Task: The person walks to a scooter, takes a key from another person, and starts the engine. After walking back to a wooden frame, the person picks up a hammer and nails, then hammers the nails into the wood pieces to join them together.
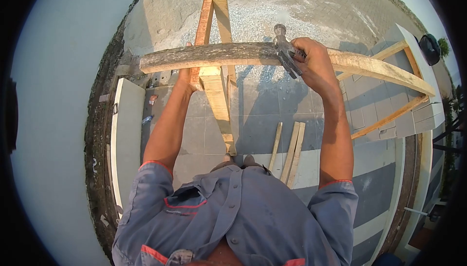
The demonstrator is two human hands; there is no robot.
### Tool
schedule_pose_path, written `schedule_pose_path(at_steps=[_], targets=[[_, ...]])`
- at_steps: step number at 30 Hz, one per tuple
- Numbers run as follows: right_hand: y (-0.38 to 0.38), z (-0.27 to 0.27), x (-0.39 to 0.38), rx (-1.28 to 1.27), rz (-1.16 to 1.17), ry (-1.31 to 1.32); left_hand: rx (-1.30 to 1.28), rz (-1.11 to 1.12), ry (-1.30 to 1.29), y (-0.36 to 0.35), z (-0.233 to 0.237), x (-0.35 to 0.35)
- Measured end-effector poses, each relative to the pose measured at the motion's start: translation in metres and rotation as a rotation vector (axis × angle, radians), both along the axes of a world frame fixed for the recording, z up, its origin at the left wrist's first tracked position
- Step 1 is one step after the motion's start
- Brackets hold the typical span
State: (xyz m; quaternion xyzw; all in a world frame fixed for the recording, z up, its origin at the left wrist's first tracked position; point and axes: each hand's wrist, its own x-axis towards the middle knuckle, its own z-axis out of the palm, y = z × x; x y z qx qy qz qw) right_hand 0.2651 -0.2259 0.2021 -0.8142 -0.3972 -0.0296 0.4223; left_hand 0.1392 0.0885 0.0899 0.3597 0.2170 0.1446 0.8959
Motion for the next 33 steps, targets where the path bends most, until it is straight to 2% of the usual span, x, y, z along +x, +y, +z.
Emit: schedule_pose_path(at_steps=[1,3,5,7,9,10,13,16,18,20,22,26,30,32,33], targets=[[-0.001,0.0,0.001,-0.028,-0.003,0.007,0.029,0.12,0.021,0.006,-0.02,0.002],[-0.001,0.0,0.002,-0.049,-0.003,0.005,0.254,0.178,0.059,-0.005,-0.01,-0.028],[-0.001,-0.002,0.002,-0.02,-0.004,-0.023,0.461,-0.029,0.326,0.017,-0.046,-0.07],[-0.003,-0.005,0.004,-0.003,0.006,-0.096,0.614,0.048,0.372,-0.011,-0.038,-0.112],[-0.002,-0.005,0.004,0.012,0.009,-0.167,0.712,-0.021,0.27,-0.018,-0.032,-0.147],[-0.001,-0.003,0.003,-0.001,0.002,-0.138,0.714,-0.022,0.269,-0.024,-0.013,-0.154],[-0.003,0.004,-0.003,0.004,0.031,-0.018,0.792,-0.072,0.034,-0.051,0.077,-0.17],[-0.001,0.0,0.002,0.053,0.072,0.113,0.866,-0.122,-0.197,-0.037,0.128,-0.149],[0.0,-0.001,0.003,0.085,0.056,0.155,0.864,-0.103,-0.298,-0.026,0.152,-0.11],[0.0,0.004,-0.001,-0.004,0.012,0.112,0.717,-0.112,-0.444,-0.007,0.151,-0.06],[-0.001,0.0,0.002,-0.007,-0.011,0.114,0.706,-0.151,-0.403,0.005,0.143,-0.025],[-0.001,0.002,0.0,-0.017,-0.033,0.144,0.767,-0.275,-0.283,0.005,0.133,-0.01],[-0.002,0.003,-0.004,-0.08,-0.091,0.14,0.617,-0.278,-0.275,0.01,0.124,-0.004],[0.007,0.006,-0.016,0.122,-0.112,-0.251,0.628,-0.281,-0.275,0.009,0.122,-0.005],[0.006,0.013,-0.023,0.091,-0.12,-0.332,0.639,-0.264,-0.271,0.01,0.122,-0.005]])
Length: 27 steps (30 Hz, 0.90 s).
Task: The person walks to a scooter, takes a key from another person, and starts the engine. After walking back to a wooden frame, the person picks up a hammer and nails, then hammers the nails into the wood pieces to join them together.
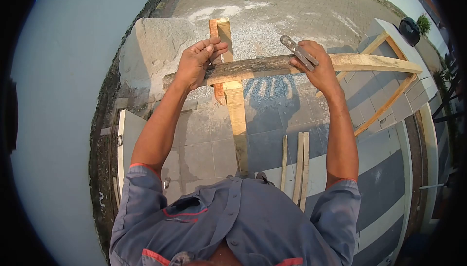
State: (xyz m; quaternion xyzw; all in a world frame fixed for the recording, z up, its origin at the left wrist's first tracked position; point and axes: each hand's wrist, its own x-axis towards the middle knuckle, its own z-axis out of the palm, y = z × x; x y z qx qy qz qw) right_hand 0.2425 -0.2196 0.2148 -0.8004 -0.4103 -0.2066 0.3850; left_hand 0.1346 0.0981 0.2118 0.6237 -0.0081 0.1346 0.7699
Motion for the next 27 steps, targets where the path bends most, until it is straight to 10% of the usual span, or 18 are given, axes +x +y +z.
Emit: schedule_pose_path(at_steps=[10,17,27], targets=[[0.056,0.096,-0.087,0.075,0.035,0.735,0.071,-0.063,-0.024,0.004,-0.005,0.003],[0.094,0.093,-0.07,-0.068,0.13,-0.025,0.143,-0.07,0.02,0.006,-0.008,0.003],[0.101,0.073,-0.052,-0.035,-0.038,0.402,0.517,-0.104,0.148,0.03,-0.004,0.008]])
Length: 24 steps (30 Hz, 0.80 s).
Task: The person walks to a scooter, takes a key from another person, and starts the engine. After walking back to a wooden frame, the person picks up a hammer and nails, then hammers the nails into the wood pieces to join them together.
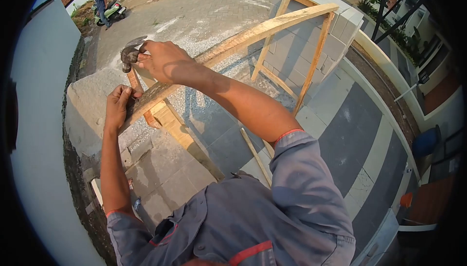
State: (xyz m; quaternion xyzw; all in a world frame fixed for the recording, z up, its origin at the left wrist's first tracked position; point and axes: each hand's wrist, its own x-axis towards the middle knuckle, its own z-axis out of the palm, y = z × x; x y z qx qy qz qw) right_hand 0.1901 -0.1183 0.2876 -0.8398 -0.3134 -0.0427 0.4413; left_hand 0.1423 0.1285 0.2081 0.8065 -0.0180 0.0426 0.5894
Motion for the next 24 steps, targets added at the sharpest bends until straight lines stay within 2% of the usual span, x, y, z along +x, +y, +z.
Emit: schedule_pose_path(at_steps=[2,4,5,7,9,10,12,24], targets=[[0.0,-0.03,0.026,0.108,0.003,0.007,-0.05,-0.039,-0.108,0.001,-0.006,-0.004],[-0.004,-0.04,0.031,0.114,-0.015,0.016,0.036,-0.106,-0.137,0.003,-0.003,-0.012],[-0.002,-0.057,0.043,0.126,-0.046,-0.072,-0.027,-0.129,-0.137,0.003,-0.004,-0.014],[-0.009,-0.073,0.051,0.187,0.015,0.019,-0.02,-0.09,-0.159,0.004,-0.005,-0.013],[-0.007,-0.08,0.057,0.203,-0.03,0.043,-0.022,-0.021,-0.163,-0.002,-0.001,-0.014],[-0.008,-0.075,0.053,0.202,-0.008,0.05,-0.031,0.006,-0.167,-0.004,-0.001,-0.013],[-0.011,-0.058,0.041,0.204,-0.061,0.373,0.015,0.046,-0.169,-0.001,-0.006,-0.011],[-0.01,-0.062,0.039,0.297,-0.059,0.361,0.113,0.112,-0.224,-0.005,-0.003,-0.013]])
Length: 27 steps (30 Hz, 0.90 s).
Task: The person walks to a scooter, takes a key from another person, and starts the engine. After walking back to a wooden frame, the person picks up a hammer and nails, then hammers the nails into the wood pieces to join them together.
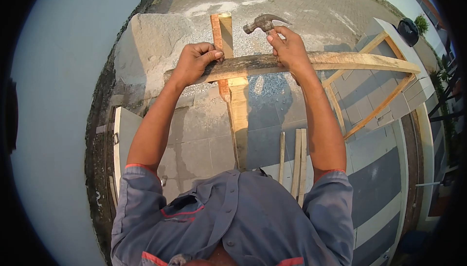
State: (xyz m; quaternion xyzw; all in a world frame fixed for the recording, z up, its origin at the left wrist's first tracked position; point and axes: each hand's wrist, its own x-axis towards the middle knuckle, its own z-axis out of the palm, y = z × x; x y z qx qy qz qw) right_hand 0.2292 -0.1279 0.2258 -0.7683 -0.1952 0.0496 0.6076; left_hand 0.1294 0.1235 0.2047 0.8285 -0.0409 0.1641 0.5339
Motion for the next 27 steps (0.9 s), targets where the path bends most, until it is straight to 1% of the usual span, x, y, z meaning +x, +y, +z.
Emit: schedule_pose_path(at_steps=[2,3,5,6,8,9,11,12,14,17,20,27], targets=[[-0.001,0.012,-0.012,-0.009,-0.017,0.016,0.064,0.02,0.072,-0.001,0.005,-0.002],[-0.002,0.018,-0.018,-0.009,-0.014,0.013,0.063,0.023,0.07,-0.001,0.004,-0.002],[-0.003,0.031,-0.029,-0.012,0.009,-0.083,0.07,0.009,0.014,-0.001,0.002,-0.001],[-0.003,0.038,-0.031,-0.014,0.012,-0.08,0.068,0.011,0.017,-0.001,0.001,-0.001],[-0.004,0.051,-0.033,-0.083,0.061,-0.334,0.108,0.024,0.018,-0.002,0.004,-0.002],[-0.003,0.056,-0.032,-0.083,0.058,-0.331,0.109,0.021,0.021,-0.002,0.003,-0.002],[0.002,0.068,-0.031,-0.219,0.051,-0.633,0.104,0.027,0.044,-0.003,0.003,-0.001],[0.003,0.076,-0.034,-0.22,0.05,-0.634,0.104,0.025,0.043,-0.003,0.003,-0.001],[0.009,0.091,-0.043,-0.325,0.086,-0.717,0.094,0.007,0.009,-0.002,0.003,-0.003],[0.019,0.098,-0.041,-0.383,0.111,-0.784,0.125,0.032,0.017,-0.005,0.006,-0.005],[0.026,0.101,-0.041,-0.387,0.107,-0.837,0.09,0.015,-0.028,-0.005,0.004,-0.004],[0.033,0.102,-0.04,-0.481,0.101,-0.849,0.112,0.016,-0.039,-0.007,0.005,-0.007]])
